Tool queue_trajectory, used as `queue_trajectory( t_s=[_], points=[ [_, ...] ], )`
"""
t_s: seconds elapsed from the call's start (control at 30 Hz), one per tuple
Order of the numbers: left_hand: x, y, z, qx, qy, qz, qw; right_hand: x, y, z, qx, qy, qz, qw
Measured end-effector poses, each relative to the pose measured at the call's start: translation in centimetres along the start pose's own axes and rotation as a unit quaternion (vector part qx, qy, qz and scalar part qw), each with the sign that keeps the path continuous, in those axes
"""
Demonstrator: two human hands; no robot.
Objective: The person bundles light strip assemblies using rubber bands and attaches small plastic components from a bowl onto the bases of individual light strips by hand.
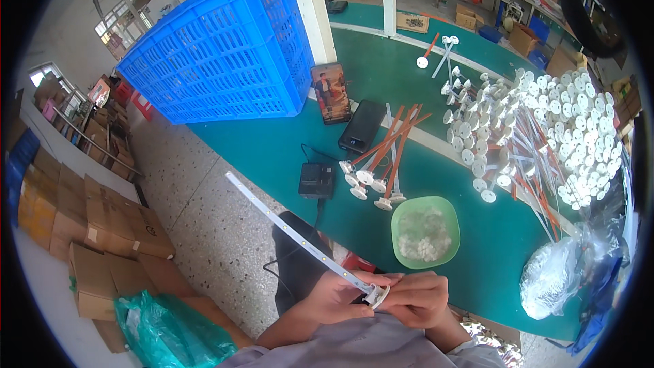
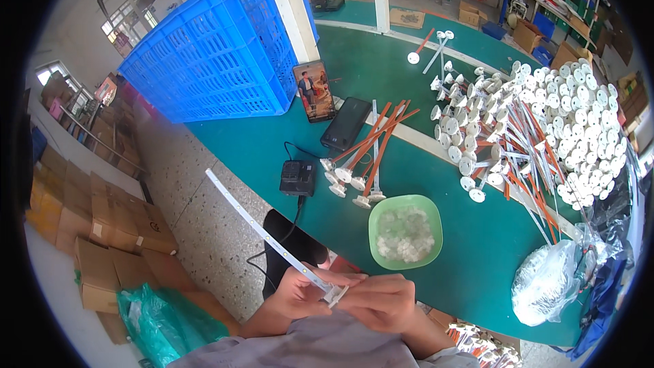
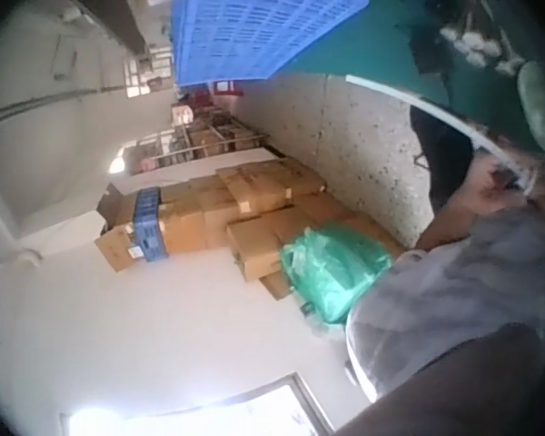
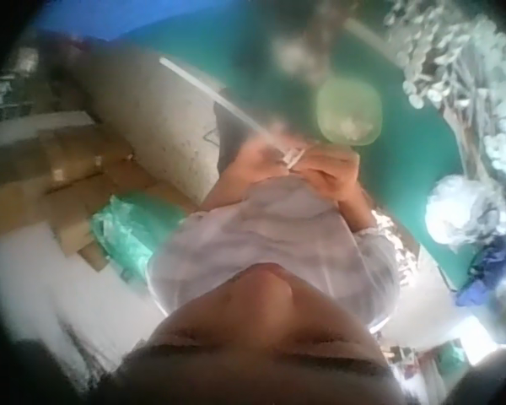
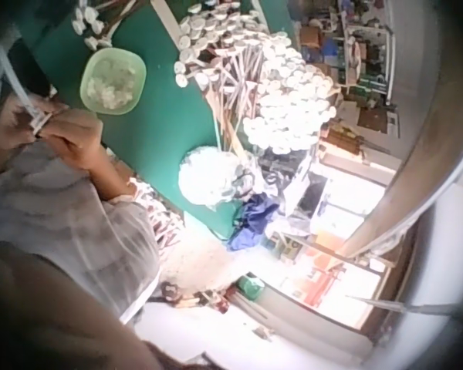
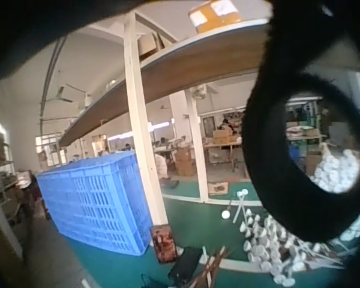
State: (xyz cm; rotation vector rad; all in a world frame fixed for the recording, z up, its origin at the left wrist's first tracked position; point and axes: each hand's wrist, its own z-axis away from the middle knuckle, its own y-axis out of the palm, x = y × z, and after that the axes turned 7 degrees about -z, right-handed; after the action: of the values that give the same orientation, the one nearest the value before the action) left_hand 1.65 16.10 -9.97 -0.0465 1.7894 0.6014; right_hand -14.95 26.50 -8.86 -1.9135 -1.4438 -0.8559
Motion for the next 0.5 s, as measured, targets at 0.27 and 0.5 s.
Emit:
queue_trajectory(
  t_s=[0.27,0.5],
  points=[
    [-1.4,-0.6,-5.2,0.05,-0.111,-0.059,0.991,-1.6,-1.8,-0.3,-0.104,0.036,0.043,0.993],
    [-4.8,-6.0,-15.4,-0.007,-0.021,-0.545,0.838,-3.0,-8.0,-1.8,-0.133,0.099,0.228,0.959]
  ],
)
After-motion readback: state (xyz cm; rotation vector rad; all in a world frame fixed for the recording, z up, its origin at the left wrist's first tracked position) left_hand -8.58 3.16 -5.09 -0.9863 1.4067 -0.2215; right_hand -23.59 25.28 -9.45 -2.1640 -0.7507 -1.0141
